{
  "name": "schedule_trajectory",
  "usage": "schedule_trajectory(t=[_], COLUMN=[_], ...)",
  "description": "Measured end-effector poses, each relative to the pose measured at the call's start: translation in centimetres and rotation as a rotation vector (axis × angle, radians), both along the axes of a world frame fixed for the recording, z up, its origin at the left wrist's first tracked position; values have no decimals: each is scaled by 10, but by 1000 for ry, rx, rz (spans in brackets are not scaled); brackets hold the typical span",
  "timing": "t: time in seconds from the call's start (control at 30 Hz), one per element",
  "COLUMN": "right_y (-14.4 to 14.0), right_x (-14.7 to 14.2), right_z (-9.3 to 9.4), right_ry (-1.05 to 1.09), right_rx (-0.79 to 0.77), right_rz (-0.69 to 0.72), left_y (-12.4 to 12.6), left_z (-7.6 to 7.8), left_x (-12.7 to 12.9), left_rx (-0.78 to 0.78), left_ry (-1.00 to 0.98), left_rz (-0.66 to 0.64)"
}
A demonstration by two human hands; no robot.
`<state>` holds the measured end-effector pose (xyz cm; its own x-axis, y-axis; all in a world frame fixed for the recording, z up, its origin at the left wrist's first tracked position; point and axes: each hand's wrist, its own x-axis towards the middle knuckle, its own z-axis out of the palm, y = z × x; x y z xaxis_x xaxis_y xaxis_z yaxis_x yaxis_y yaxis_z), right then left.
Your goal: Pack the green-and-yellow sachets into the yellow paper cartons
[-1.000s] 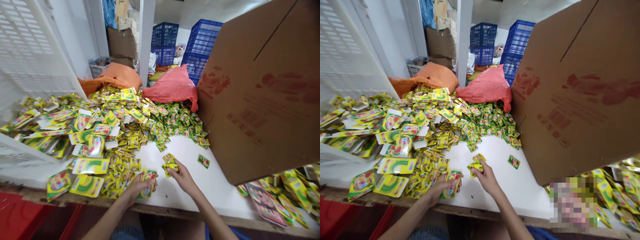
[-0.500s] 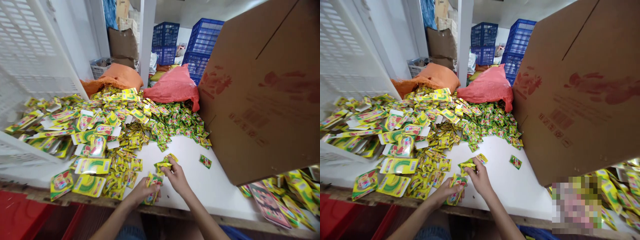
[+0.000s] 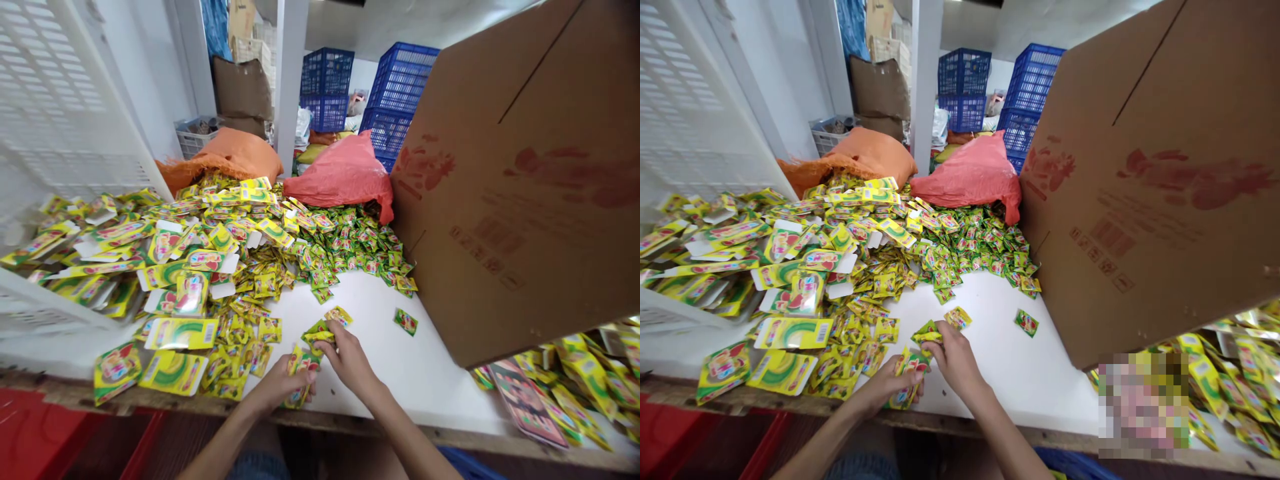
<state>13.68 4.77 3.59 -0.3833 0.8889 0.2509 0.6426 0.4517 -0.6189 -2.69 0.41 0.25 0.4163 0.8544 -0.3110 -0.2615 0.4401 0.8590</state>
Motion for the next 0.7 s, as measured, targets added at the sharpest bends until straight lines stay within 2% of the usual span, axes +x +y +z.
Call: schedule_trajectory(t=[0.17, 0.33, 0.43, 0.57, 0.7], right_y=[-4, -7, -10, -13, -17], right_x=[-2, -2, -11, -20, -16], right_z=[7, 28, 35, 29, 20], right_ry=[-44, -119, -128, 20, 215], right_rx=[67, 90, 77, 50, -89], right_rz=[148, 200, 232, 157, 37], left_y=[0, 2, 2, 1, 1], left_z=[0, -1, -4, -4, -1], left_x=[1, 1, 1, 2, 3], left_rx=[29, 32, 99, 154, 156], left_ry=[46, 51, 104, 135, 141], left_rz=[14, -13, -43, -67, -42])
